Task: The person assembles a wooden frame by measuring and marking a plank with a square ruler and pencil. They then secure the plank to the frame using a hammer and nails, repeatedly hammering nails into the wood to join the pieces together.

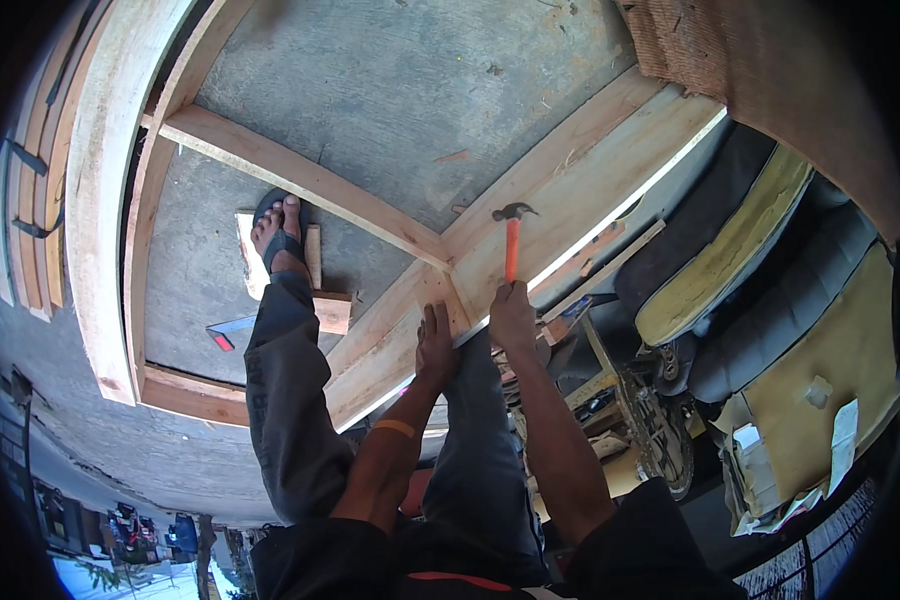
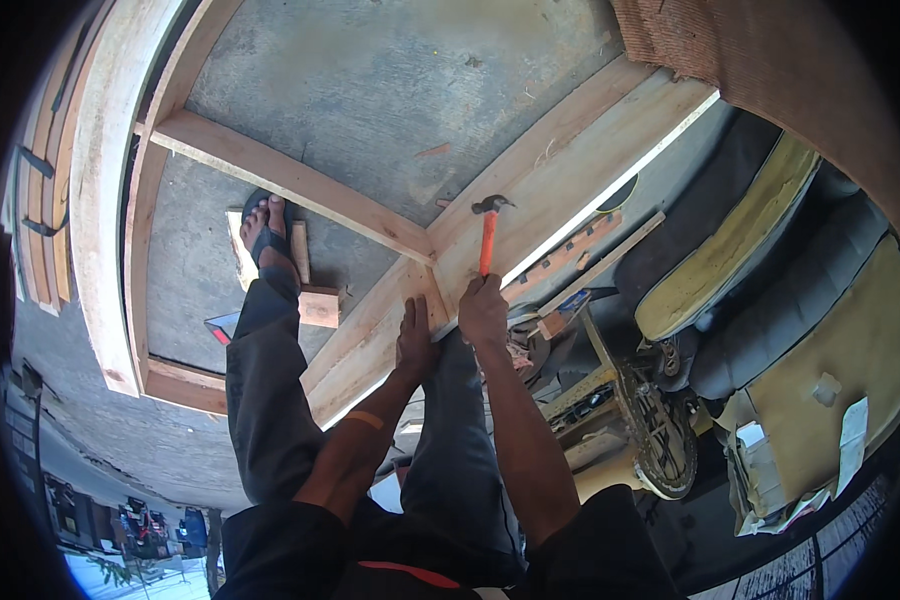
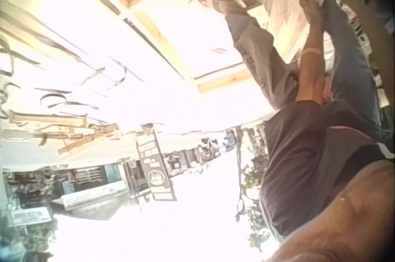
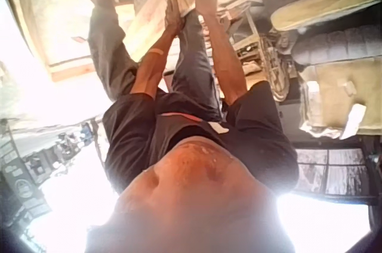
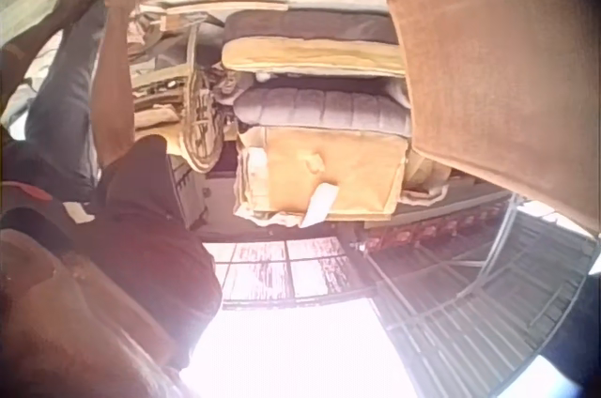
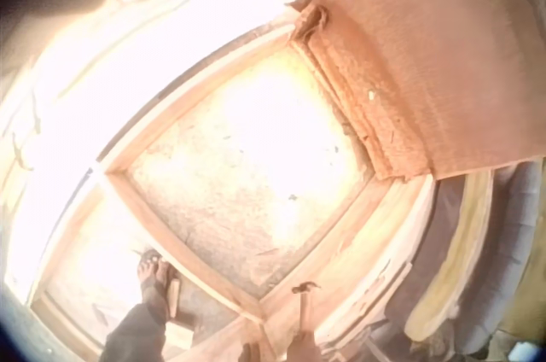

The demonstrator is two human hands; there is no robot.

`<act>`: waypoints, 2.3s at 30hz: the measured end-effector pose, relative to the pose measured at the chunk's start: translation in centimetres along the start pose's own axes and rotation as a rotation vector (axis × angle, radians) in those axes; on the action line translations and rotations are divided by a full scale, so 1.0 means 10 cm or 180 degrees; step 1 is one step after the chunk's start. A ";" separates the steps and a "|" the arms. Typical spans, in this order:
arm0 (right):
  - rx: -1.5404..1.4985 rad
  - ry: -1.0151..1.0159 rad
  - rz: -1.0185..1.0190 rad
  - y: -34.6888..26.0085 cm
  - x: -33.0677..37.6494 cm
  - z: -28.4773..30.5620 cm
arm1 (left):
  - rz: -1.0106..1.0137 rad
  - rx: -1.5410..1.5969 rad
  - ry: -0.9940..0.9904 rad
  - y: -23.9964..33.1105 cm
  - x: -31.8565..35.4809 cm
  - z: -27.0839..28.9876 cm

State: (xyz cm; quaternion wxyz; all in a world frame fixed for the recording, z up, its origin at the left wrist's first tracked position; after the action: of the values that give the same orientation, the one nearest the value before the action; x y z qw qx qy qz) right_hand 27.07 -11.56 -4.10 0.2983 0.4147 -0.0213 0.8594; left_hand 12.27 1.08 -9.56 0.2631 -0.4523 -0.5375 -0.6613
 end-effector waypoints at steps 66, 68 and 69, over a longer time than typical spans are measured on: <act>0.3440 -0.1382 0.3264 -1.50 -1.00 -0.03 | 0.0126 -0.0244 0.0055 -0.11 0.04 -0.05; 0.3155 -0.1468 0.3392 -1.49 -1.12 -0.06 | 0.0133 -0.0248 0.0056 -0.11 0.06 -0.07; 0.3132 -0.1543 0.3242 -1.39 -1.20 -0.07 | 0.0135 -0.0248 0.0042 -0.11 0.08 -0.09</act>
State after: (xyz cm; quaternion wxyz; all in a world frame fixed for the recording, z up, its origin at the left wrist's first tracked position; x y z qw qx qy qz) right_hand 39.70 -5.90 -16.20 -0.3695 0.6168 0.1111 0.6861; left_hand 10.67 0.66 -9.42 0.2628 -0.4691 -0.4999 -0.6790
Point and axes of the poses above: each hand's wrist, its own x-axis away from the middle knuckle, its own z-axis out of the back of the hand, y = z × x, the point moved 10 cm from there along -x, towards the middle knuckle, and after that the axes turned 1 degree about -y, right-handed, at the moved point
